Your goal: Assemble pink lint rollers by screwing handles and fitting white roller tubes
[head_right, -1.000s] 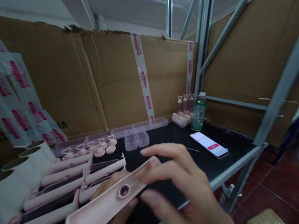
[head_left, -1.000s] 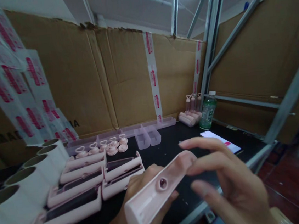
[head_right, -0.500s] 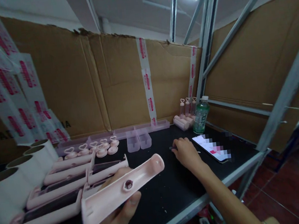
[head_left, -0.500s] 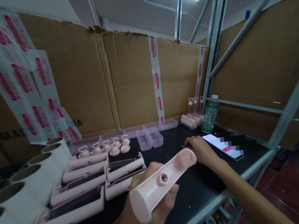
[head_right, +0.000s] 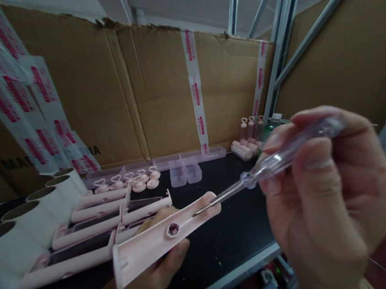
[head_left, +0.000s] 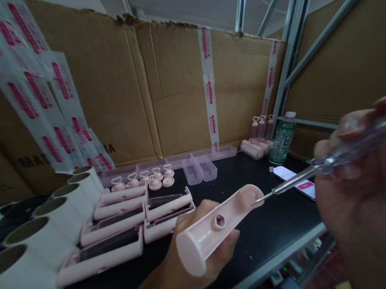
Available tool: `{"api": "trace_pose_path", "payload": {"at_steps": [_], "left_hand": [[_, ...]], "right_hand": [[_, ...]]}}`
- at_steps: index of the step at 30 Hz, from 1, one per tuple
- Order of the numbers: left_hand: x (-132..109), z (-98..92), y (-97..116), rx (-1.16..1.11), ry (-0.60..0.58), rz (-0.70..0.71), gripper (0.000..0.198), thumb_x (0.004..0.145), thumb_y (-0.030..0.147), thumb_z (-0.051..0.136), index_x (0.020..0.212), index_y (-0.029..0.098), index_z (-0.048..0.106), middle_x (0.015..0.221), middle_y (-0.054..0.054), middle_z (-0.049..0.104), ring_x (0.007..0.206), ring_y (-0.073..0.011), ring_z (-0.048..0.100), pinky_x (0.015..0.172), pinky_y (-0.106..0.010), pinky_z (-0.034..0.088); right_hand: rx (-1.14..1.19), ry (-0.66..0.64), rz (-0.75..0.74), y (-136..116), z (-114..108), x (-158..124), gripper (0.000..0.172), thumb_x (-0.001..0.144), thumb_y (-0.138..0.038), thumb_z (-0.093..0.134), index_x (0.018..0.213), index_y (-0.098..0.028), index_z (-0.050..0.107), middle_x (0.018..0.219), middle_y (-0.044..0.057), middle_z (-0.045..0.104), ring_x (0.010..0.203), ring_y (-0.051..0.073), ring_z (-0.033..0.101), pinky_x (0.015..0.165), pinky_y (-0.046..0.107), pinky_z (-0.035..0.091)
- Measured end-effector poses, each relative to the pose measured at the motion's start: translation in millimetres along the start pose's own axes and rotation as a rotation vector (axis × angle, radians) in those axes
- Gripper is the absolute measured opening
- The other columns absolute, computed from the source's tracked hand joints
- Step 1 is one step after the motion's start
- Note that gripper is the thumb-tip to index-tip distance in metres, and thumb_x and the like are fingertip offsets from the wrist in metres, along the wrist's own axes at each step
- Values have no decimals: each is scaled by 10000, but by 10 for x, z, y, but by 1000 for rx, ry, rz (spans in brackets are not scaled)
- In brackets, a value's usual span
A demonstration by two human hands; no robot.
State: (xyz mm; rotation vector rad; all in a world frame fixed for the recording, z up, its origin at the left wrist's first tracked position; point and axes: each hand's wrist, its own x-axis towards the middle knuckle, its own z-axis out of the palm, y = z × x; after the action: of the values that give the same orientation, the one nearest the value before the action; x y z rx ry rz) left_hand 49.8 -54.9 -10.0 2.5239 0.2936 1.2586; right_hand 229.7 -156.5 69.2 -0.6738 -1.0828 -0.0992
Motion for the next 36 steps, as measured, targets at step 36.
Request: {"api": "trace_pose_path", "payload": {"at_steps": [36], "left_hand": [[-103,92,-59,-142,67,-39,257,1019,440,480,1049,206,582,864,-8,648,710,-143,650,618,-247,488]], "right_hand": [[240,-206,12,272,304,-459,115,1017,-168,607,1132,-166,618,899,51,654,790,206,682,689,375,631]]}}
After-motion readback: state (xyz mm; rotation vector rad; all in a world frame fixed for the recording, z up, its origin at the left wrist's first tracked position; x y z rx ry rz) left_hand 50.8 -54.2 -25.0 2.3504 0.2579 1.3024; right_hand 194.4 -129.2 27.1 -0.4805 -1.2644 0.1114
